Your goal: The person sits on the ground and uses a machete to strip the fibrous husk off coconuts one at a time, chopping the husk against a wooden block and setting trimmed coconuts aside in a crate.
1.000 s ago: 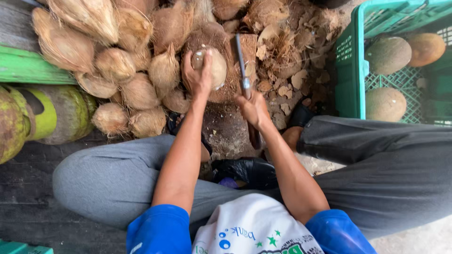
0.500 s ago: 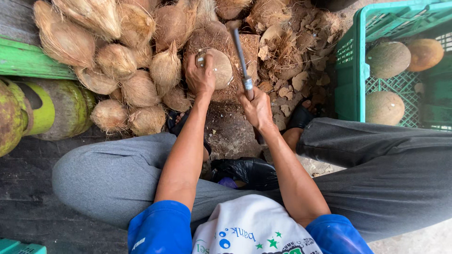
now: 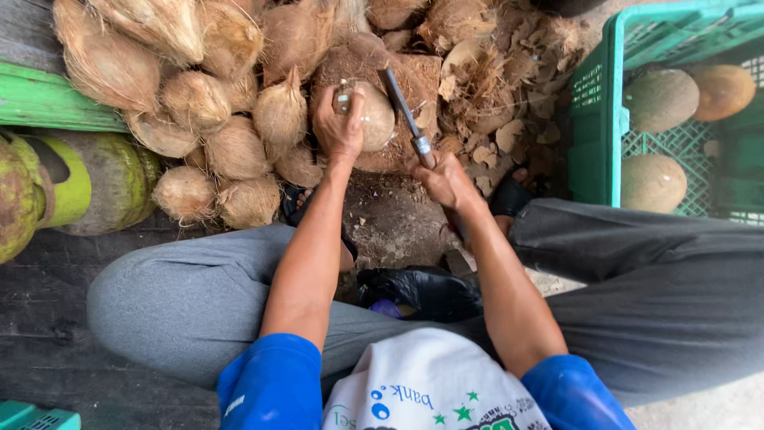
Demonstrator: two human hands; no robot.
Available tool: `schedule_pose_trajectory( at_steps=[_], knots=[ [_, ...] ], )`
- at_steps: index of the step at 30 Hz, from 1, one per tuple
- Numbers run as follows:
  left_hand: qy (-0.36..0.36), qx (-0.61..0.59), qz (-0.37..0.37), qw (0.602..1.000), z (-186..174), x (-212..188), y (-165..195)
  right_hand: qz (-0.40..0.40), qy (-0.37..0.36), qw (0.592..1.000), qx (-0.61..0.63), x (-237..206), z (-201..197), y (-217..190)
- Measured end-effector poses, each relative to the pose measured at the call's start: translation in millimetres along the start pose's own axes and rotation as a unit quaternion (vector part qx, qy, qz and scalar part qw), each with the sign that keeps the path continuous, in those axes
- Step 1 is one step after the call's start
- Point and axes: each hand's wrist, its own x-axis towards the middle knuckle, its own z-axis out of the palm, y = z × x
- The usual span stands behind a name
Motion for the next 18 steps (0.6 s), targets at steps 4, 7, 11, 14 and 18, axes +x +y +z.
schedule_pose_trajectory(
  at_steps=[4, 7, 11, 14, 18],
  knots=[
    [-0.011, -0.026, 0.004, 1.000, -1.2, 4.3, -2.0, 0.053, -0.042, 0.993, 0.100, 3.3, -13.6, 0.6],
    [-0.047, -0.046, -0.011, 0.998, -9.4, 13.6, -1.1, 0.092, -0.091, 0.967, 0.219, 1.3, -11.7, 6.8],
    [-0.092, -0.086, -0.080, 0.989, -25.2, 15.9, 2.7, 0.134, -0.065, 0.970, 0.193, -6.8, 13.9, 19.1],
    [0.025, 0.013, -0.132, 0.991, -18.0, 4.8, 16.8, 0.108, -0.025, 0.984, 0.143, -8.4, 31.9, 21.3],
    [0.115, 0.068, -0.147, 0.980, -3.8, -8.4, 36.0, 0.047, 0.035, 0.998, 0.006, -6.3, 26.5, 11.7]
  ],
)
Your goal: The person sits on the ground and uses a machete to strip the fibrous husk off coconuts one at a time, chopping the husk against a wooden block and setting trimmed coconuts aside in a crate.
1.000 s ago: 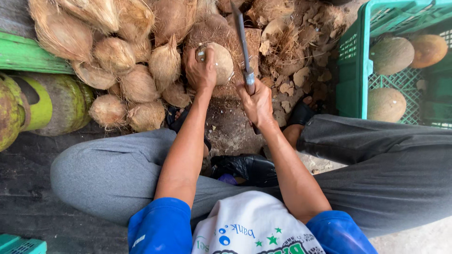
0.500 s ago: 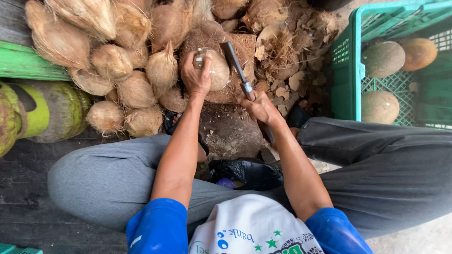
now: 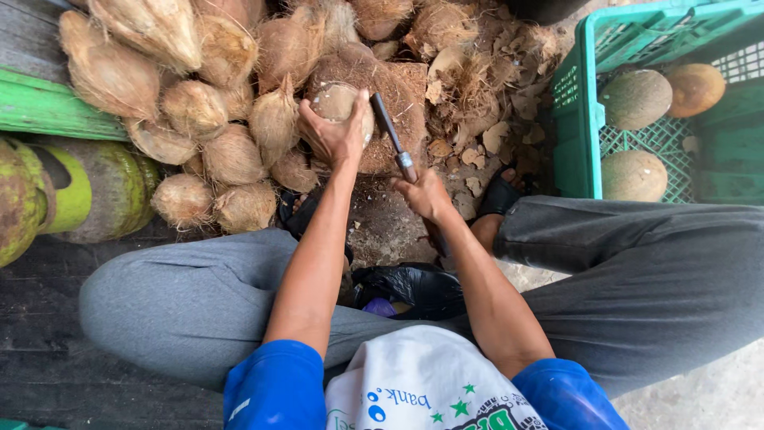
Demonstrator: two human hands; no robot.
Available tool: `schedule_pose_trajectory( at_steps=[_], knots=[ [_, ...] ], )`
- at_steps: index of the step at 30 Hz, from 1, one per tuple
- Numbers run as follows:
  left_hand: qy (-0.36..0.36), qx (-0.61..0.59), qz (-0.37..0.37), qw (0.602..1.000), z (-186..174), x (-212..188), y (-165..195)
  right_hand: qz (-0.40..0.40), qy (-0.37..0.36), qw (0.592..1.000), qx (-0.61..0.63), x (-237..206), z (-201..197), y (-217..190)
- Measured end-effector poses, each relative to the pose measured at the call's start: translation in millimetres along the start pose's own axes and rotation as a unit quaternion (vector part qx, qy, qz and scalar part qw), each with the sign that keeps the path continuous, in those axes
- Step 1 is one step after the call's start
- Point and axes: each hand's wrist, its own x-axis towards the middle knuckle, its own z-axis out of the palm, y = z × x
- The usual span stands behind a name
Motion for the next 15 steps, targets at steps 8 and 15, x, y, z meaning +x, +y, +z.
schedule_pose_trajectory(
  at_steps=[8, 15],
  knots=[
    [-0.177, -0.137, 0.027, 0.974, -9.6, 14.7, -19.9, -0.061, 0.130, 0.975, 0.171, -8.2, -46.8, -37.6],
    [-0.071, -0.052, 0.030, 0.996, 18.6, -2.0, -16.8, -0.078, 0.085, 0.983, 0.146, -11.8, -12.5, -42.1]
  ],
)
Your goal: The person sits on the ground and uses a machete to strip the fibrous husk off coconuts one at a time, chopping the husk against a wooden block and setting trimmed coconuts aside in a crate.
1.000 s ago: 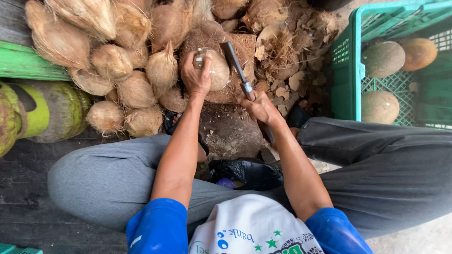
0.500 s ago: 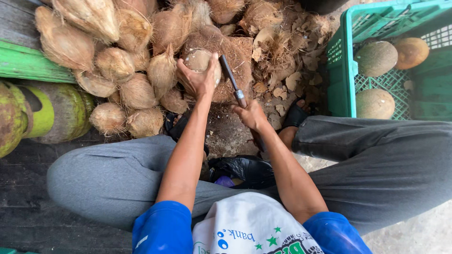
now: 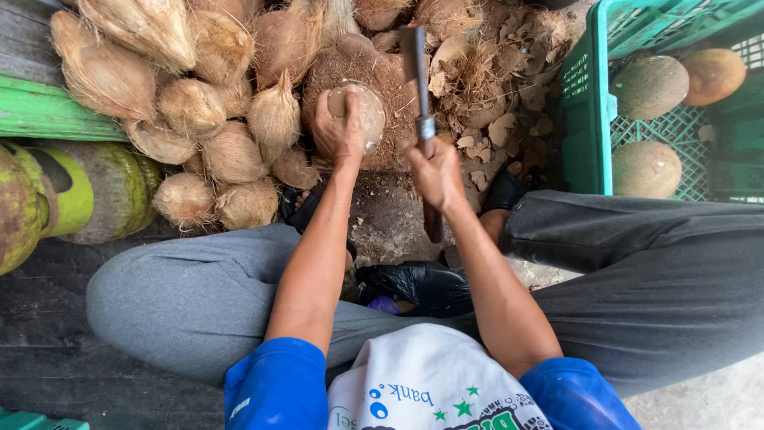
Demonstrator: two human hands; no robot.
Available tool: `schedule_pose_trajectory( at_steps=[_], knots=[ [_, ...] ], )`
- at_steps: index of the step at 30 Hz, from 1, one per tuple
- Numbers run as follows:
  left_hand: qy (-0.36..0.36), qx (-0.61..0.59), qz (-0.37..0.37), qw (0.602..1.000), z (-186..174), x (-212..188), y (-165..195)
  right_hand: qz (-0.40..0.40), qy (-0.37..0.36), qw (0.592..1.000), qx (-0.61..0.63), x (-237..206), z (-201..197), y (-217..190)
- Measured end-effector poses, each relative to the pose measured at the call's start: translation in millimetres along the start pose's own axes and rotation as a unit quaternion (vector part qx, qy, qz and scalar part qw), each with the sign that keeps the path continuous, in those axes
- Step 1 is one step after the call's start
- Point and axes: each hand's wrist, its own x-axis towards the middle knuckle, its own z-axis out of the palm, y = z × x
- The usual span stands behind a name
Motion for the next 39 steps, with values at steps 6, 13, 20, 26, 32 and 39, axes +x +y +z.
schedule_pose_trajectory(
  at_steps=[6, 13, 20, 26, 32, 39],
  knots=[
    [0.035, 0.033, 0.080, 0.996, 4.3, -7.5, -5.2, -0.050, -0.009, 0.988, -0.143, -10.4, 10.4, 5.0],
    [0.054, 0.056, 0.088, 0.993, 9.5, -8.0, -0.5, -0.170, 0.041, 0.983, -0.061, -4.9, 13.9, 12.2],
    [-0.018, -0.018, 0.101, 0.995, -11.2, -12.2, -2.2, 0.006, -0.051, 0.991, -0.123, 5.1, 2.9, 38.0],
    [-0.038, -0.015, 0.120, 0.992, -14.7, 1.7, -4.4, 0.047, -0.070, 0.995, -0.062, 5.9, -3.1, 26.1],
    [-0.027, 0.015, 0.116, 0.993, -6.1, -0.6, -12.6, -0.016, -0.032, 0.992, -0.125, -4.2, 7.2, 7.8],
    [-0.018, 0.004, 0.137, 0.990, -2.3, -0.2, -11.5, 0.112, -0.072, 0.990, 0.054, 0.9, 10.8, 19.8]
  ],
)
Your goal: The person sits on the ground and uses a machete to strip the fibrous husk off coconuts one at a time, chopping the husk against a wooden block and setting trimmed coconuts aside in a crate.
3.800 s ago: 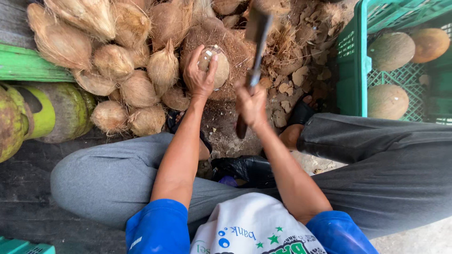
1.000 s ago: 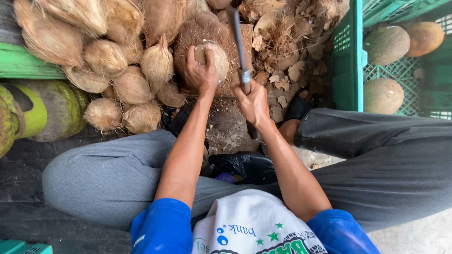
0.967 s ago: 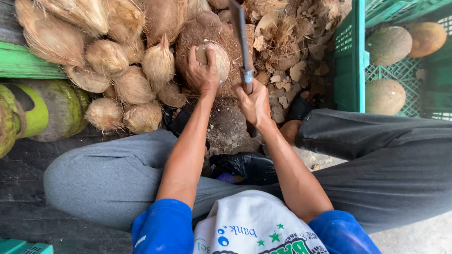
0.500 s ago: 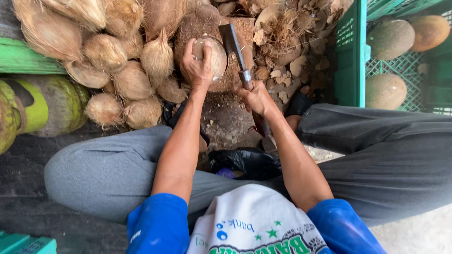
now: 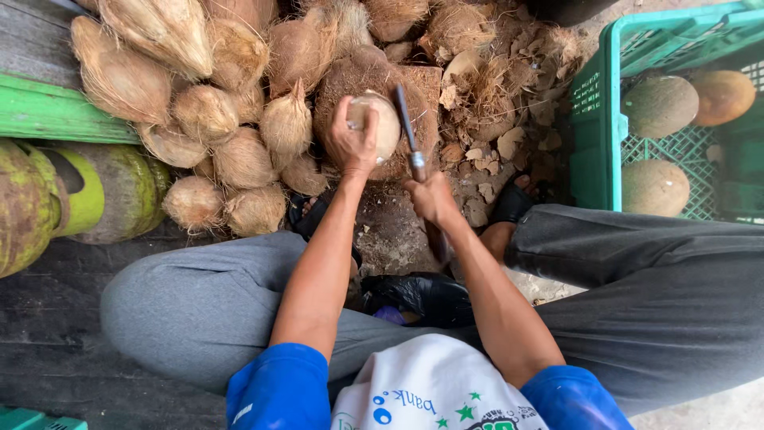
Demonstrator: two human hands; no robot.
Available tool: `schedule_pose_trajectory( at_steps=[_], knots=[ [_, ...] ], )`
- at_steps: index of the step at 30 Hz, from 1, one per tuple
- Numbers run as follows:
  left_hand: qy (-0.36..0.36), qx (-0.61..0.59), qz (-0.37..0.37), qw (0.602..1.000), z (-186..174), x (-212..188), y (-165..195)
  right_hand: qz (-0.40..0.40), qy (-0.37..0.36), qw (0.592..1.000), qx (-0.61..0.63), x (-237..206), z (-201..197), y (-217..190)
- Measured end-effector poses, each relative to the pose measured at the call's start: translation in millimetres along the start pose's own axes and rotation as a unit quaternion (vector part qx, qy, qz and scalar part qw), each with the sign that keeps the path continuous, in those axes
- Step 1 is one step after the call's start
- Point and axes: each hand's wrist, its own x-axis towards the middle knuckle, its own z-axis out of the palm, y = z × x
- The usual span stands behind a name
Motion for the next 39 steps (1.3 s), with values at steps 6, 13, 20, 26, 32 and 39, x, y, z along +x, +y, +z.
schedule_pose_trajectory(
  at_steps=[6, 13, 20, 26, 32, 39],
  knots=[
    [-0.052, -0.024, -0.074, 0.996, -13.8, 7.4, 8.8, 0.032, 0.044, 0.985, -0.165, 10.4, -7.9, 23.9],
    [0.063, 0.076, 0.103, 0.990, -28.1, -14.0, 35.2, 0.012, 0.093, 0.971, -0.221, 16.3, -19.6, 21.8],
    [-0.087, -0.078, -0.158, 0.981, -31.9, 9.7, 12.8, -0.042, 0.239, 0.956, -0.162, 5.2, -61.5, -28.1],
    [-0.021, 0.009, -0.142, 0.990, 3.8, 7.2, 9.0, -0.152, 0.130, 0.969, -0.142, -14.0, -26.5, -38.6],
    [-0.037, 0.051, -0.082, 0.995, -11.2, 6.9, 7.9, -0.059, 0.055, 0.992, -0.096, -21.9, 12.7, -11.6],
    [-0.106, -0.019, -0.091, 0.990, -22.2, 20.4, -8.0, -0.175, 0.076, 0.977, -0.092, -1.3, 2.0, 3.3]
  ],
)
